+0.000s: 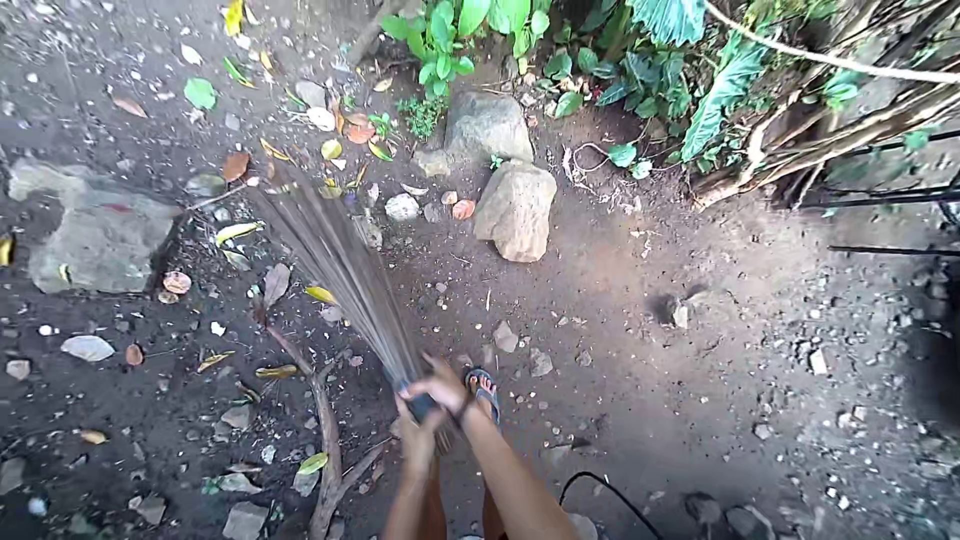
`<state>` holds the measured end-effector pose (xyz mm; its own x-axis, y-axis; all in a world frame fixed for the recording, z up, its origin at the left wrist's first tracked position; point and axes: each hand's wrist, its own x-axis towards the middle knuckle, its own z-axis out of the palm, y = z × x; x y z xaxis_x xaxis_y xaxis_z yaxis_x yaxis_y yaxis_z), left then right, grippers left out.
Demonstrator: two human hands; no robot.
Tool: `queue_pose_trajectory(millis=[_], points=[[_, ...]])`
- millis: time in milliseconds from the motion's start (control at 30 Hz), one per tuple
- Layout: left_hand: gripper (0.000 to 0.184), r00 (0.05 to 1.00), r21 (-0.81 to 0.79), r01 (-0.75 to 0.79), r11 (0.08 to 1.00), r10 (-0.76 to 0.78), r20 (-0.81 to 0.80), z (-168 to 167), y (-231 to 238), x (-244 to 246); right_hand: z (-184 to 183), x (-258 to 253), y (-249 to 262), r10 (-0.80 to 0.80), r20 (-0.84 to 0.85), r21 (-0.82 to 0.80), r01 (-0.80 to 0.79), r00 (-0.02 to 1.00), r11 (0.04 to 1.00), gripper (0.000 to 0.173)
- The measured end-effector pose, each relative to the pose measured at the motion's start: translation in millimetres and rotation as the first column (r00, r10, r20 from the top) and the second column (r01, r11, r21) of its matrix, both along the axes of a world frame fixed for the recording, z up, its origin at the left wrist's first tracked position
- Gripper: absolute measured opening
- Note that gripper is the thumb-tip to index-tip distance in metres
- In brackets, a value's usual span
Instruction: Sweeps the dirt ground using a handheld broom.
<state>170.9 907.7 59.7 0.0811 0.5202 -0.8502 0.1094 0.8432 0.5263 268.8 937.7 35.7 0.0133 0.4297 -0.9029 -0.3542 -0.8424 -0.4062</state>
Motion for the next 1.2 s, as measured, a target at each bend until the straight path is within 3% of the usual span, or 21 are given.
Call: queue_pose_trajectory(millis=[100,200,267,367,433,500,600,667,733,800,900,967,1033,1067,1133,1200], points=[[0.085,0.983,-0.191,0.171,0.967,-0.153,0.105,44.5,-53.1,-4.4,52.1,1.6,-83.0,-0.145,0.165,-0.194,0.176,0.976,0.965,0.085],[0.064,0.964,-0.456,0.217,0.863,-0.117,0.238,41.5,-70.2,2.3,48.0,2.4,-117.9,-0.196,0.297,-0.429,0.313,0.935,0.847,0.067],[0.052,0.974,-0.511,0.172,0.842,-0.069,0.214,11.4,-48.6,-16.5,16.2,-17.4,-97.2,-0.175,0.285,-0.472,0.296,0.943,0.831,0.042],[0.042,0.998,-0.326,-0.053,0.944,0.059,0.009,-26.8,35.6,-66.4,-23.9,-71.5,13.4,-0.057,0.054,-0.325,0.072,0.997,0.943,0.025],[0.044,0.983,-0.165,-0.173,0.971,0.16,-0.092,-30.3,103.0,-90.5,-31.2,-99.5,98.3,0.049,-0.053,-0.219,-0.059,0.997,0.974,0.034],[0.056,0.972,0.004,-0.204,0.979,0.203,-0.12,-28.8,142.6,-88.0,-35.0,-102.9,147.1,0.079,-0.079,-0.119,-0.088,0.994,0.989,0.044],[0.074,0.988,0.074,-0.13,0.989,0.136,-0.075,-16.5,109.8,-59.2,-25.3,-72.0,119.2,0.084,-0.075,-0.071,-0.09,0.994,0.993,0.065],[0.074,0.991,0.004,-0.133,0.991,0.133,-0.022,7.7,75.5,-31.8,1.1,-42.3,83.1,0.055,-0.012,-0.116,-0.056,0.998,0.992,0.073],[0.073,0.993,-0.147,-0.105,0.984,0.111,0.035,27.3,53.6,-19.7,27.7,-25.2,54.3,0.018,0.09,-0.225,0.003,0.996,0.974,0.065],[0.068,0.995,-0.304,-0.031,0.952,0.058,0.08,26.1,65.6,-20.7,23.7,-21.9,51.7,-0.014,0.17,-0.333,0.071,0.985,0.94,0.052],[0.037,0.998,-0.312,-0.058,0.948,0.064,0.007,-7.3,144.5,-28.8,-7.1,-30.6,125.9,0.033,0.071,-0.32,-0.008,0.997,0.947,0.033],[0.028,0.967,-0.202,-0.255,0.946,0.244,-0.077,-20.5,191.0,-25.5,-26.3,-33.8,190.3,0.2,-0.035,-0.229,-0.203,0.979,0.952,0.037],[0.034,0.93,-0.065,-0.359,0.931,0.35,-0.115,-17.8,213.8,-5.3,-35.4,-25.2,226.3,0.29,-0.087,-0.17,-0.301,0.953,0.939,0.046],[0.044,0.937,-0.007,-0.329,0.944,0.325,-0.129,-10.4,210.5,11.2,-32.3,-12.3,225.7,0.282,-0.089,-0.142,-0.292,0.955,0.946,0.047],[0.069,0.967,0.022,-0.232,0.973,0.233,-0.101,11.6,174.5,49.0,-8.4,29.5,193.1,0.231,-0.083,-0.084,-0.238,0.969,0.968,0.057],[0.083,0.984,-0.018,-0.175,0.984,0.175,-0.017,30.3,123.5,80.3,25.1,76.7,148.5,0.266,-0.017,-0.067,-0.266,0.964,0.961,0.082]])
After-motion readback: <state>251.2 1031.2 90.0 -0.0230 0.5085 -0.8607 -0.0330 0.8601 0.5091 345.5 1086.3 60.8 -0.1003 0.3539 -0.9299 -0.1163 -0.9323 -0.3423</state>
